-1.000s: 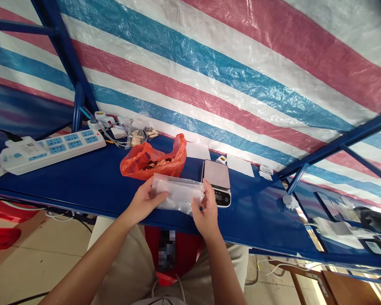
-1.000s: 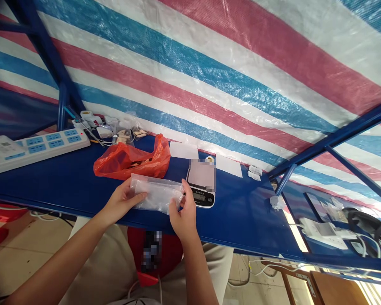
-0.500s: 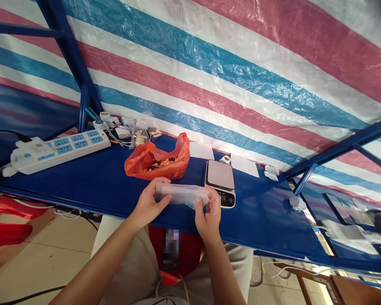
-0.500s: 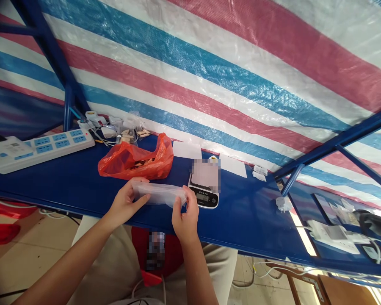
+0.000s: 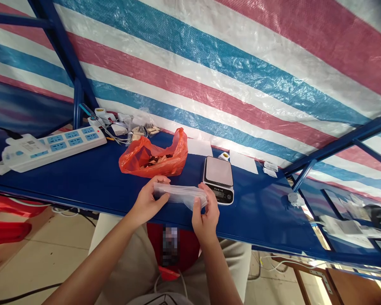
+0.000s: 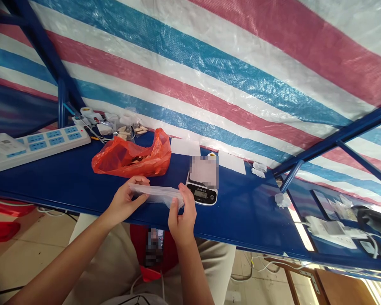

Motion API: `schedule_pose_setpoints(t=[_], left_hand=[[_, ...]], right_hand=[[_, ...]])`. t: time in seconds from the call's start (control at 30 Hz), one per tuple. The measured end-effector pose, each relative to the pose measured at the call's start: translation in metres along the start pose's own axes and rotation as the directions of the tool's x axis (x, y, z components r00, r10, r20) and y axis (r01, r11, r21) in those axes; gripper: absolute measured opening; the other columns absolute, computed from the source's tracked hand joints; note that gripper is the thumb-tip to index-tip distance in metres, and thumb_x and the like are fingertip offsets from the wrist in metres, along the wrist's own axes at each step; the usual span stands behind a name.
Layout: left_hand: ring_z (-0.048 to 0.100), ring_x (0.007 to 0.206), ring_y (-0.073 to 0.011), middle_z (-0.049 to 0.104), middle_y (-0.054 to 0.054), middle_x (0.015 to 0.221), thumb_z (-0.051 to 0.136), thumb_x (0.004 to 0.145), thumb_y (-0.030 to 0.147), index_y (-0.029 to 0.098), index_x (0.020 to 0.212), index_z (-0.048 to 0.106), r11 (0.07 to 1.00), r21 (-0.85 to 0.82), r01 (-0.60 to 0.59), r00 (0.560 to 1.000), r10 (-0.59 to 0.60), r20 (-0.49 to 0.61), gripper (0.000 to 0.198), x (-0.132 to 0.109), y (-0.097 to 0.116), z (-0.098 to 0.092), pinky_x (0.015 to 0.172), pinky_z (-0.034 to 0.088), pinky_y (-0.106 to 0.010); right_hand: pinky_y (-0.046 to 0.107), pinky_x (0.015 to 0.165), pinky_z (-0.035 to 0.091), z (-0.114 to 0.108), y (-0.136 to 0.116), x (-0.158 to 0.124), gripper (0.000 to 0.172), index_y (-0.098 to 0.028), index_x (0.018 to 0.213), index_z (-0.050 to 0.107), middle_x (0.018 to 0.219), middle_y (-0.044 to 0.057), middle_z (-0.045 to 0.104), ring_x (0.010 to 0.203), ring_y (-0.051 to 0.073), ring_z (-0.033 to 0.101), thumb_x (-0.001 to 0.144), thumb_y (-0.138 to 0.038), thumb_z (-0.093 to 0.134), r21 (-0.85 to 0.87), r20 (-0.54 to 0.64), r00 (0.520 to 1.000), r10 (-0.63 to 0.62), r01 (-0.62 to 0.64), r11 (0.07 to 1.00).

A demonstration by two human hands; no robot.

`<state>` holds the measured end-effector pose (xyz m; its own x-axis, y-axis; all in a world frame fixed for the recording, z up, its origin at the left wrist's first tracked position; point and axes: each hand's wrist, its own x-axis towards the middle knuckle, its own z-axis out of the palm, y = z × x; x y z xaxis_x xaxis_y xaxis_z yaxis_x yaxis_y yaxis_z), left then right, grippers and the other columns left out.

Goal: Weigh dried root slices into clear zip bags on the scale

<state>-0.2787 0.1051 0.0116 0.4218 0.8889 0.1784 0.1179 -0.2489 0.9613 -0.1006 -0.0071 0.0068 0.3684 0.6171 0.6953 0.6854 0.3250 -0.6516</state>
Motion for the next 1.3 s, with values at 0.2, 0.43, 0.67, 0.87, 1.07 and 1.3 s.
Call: schedule_pose_setpoints(t=[0.2,0.43,0.67,0.87,1.07,1.3], left_hand=[[0.066,0.089,-0.0194,0.068,-0.003,0.097,0.069,0.085,0.035,0.022,0.115,0.060,1.000,-0.013,0.027,0.999,-0.027,0.020,0.034,0.000,0.001,0.000,0.077,0.050,-0.031],[0.065,0.087,-0.0184,0.066,-0.002,0.097,0.069,0.085,0.036,0.022,0.117,0.058,0.997,-0.049,0.057,0.998,-0.055,0.028,0.037,-0.001,0.001,-0.001,0.076,0.050,-0.030],[0.066,0.091,-0.0207,0.068,-0.005,0.103,0.070,0.083,0.039,0.022,0.117,0.060,0.997,-0.038,0.062,0.998,-0.063,-0.003,0.039,0.000,-0.002,-0.001,0.080,0.053,-0.033],[0.068,0.094,-0.0221,0.070,-0.006,0.108,0.070,0.084,0.041,0.022,0.117,0.061,0.998,-0.033,0.061,0.998,-0.061,0.000,0.039,0.000,-0.005,-0.001,0.081,0.054,-0.034],[0.070,0.101,-0.0237,0.071,-0.008,0.115,0.070,0.086,0.040,0.023,0.119,0.061,1.000,-0.016,0.008,1.000,-0.008,0.022,0.038,-0.001,-0.010,-0.002,0.088,0.055,-0.035],[0.070,0.101,-0.0240,0.072,-0.008,0.116,0.069,0.087,0.040,0.023,0.118,0.062,1.000,0.004,0.010,0.999,-0.010,0.039,0.037,-0.002,-0.007,-0.003,0.086,0.057,-0.035]], right_hand=[[0.048,0.097,0.063,0.001,0.001,-0.001,0.044,-0.023,0.143,0.052,0.137,0.017,0.066,0.125,0.027,0.068,0.100,-0.013,0.058,-0.026,-0.028,0.999,-0.022,0.021,0.999],[0.049,0.096,0.064,0.000,-0.003,0.005,0.043,-0.024,0.140,0.053,0.134,0.016,0.068,0.124,0.027,0.069,0.099,-0.012,0.059,-0.046,-0.025,0.997,-0.066,0.065,0.997],[0.050,0.093,0.065,0.000,0.001,0.001,0.042,-0.027,0.134,0.049,0.143,0.017,0.060,0.127,0.028,0.067,0.098,-0.008,0.059,0.016,-0.021,0.995,-0.093,0.093,0.996],[0.052,0.097,0.062,0.000,0.002,0.001,0.039,-0.024,0.133,0.052,0.133,0.017,0.067,0.127,0.028,0.067,0.097,-0.012,0.061,-0.031,-0.028,0.996,-0.082,0.081,0.996],[0.045,0.096,0.062,-0.001,0.001,0.001,0.031,-0.022,0.129,0.055,0.128,0.016,0.070,0.120,0.026,0.070,0.099,-0.017,0.061,-0.114,-0.005,1.000,-0.029,0.028,0.993],[0.045,0.092,0.060,-0.006,-0.001,0.001,0.019,-0.022,0.120,0.060,0.113,0.012,0.070,0.108,0.025,0.070,0.102,-0.024,0.055,-0.160,0.057,0.998,0.035,-0.026,0.987]])
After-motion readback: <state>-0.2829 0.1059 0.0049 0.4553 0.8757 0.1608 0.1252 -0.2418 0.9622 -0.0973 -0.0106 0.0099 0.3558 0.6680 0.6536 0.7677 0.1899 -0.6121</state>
